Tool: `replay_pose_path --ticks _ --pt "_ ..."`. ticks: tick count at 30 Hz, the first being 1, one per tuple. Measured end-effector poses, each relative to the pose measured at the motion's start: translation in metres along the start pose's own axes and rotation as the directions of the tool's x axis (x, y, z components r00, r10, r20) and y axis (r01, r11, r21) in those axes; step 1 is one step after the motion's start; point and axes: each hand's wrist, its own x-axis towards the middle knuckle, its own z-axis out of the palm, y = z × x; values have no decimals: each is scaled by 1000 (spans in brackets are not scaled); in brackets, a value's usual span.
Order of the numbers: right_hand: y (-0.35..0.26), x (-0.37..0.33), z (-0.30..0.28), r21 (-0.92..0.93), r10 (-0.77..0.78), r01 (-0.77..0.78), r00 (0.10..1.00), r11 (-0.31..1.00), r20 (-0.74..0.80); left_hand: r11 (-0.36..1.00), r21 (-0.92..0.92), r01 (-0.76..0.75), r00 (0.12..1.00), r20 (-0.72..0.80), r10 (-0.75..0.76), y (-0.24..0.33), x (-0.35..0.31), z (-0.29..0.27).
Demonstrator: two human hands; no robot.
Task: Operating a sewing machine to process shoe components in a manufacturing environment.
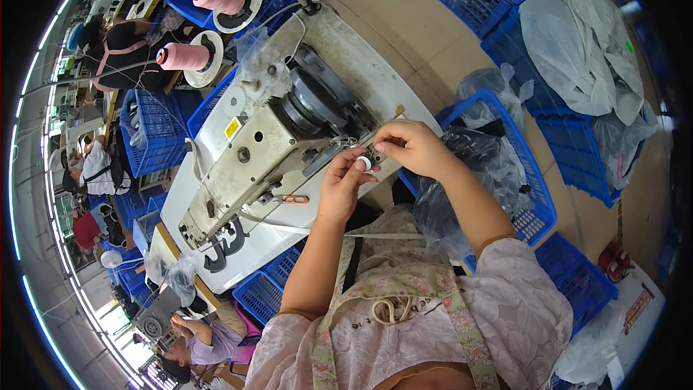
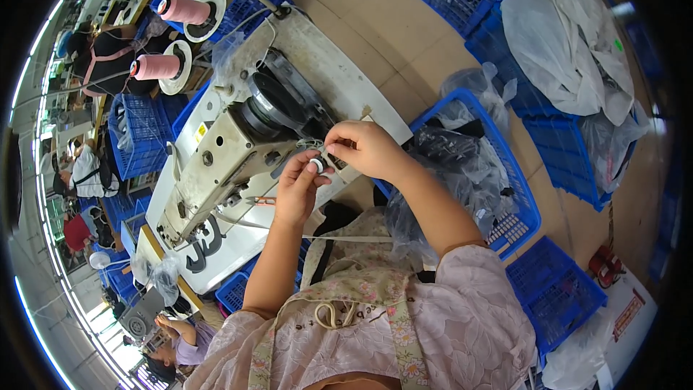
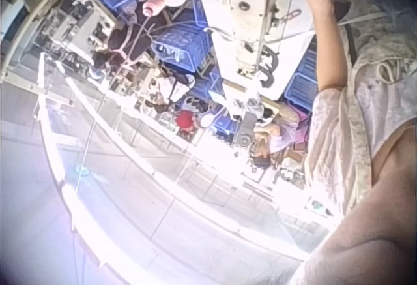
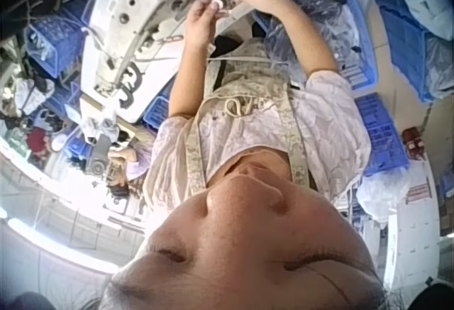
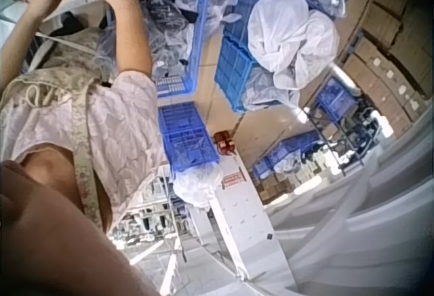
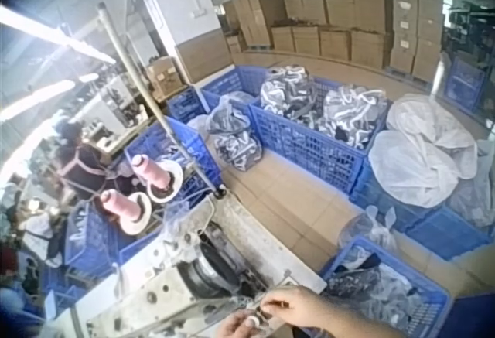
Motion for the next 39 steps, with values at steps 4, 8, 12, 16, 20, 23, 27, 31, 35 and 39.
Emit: replay_pose_path --ticks 4,8,12,16,20,23,27,31,35,39 --pt "3 -1 7 139 94 -96 995 986 24 909 -414 39 999 9 -39 2 4 -1" --pt "3 1 16 247 92 -93 996 964 16 896 -440 61 997 72 -33 2 8 -2" --pt "6 4 20 115 31 -29 999 993 -14 932 -362 32 999 -1 -35 0 8 7" --pt "5 1 16 61 114 -111 993 992 -43 926 -375 54 998 -14 -64 -3 7 -5" --pt "9 0 19 101 113 -105 991 989 -76 896 -432 106 994 11 -112 -5 6 -13" --pt "13 0 23 218 90 -68 992 974 -93 883 -456 112 993 20 -116 -5 4 -9" --pt "21 4 25 269 114 -98 992 958 -46 875 -456 161 986 44 -159 -3 4 -11" --pt "28 6 27 276 131 -134 991 952 27 828 -531 179 984 90 -155 -5 3 -15" --pt "28 6 23 289 166 -181 983 940 77 727 -645 237 969 207 -132 -9 3 -21" --pt "37 1 17 390 199 -218 976 895 89 696 -677 242 969 206 -137 -8 3 -25"
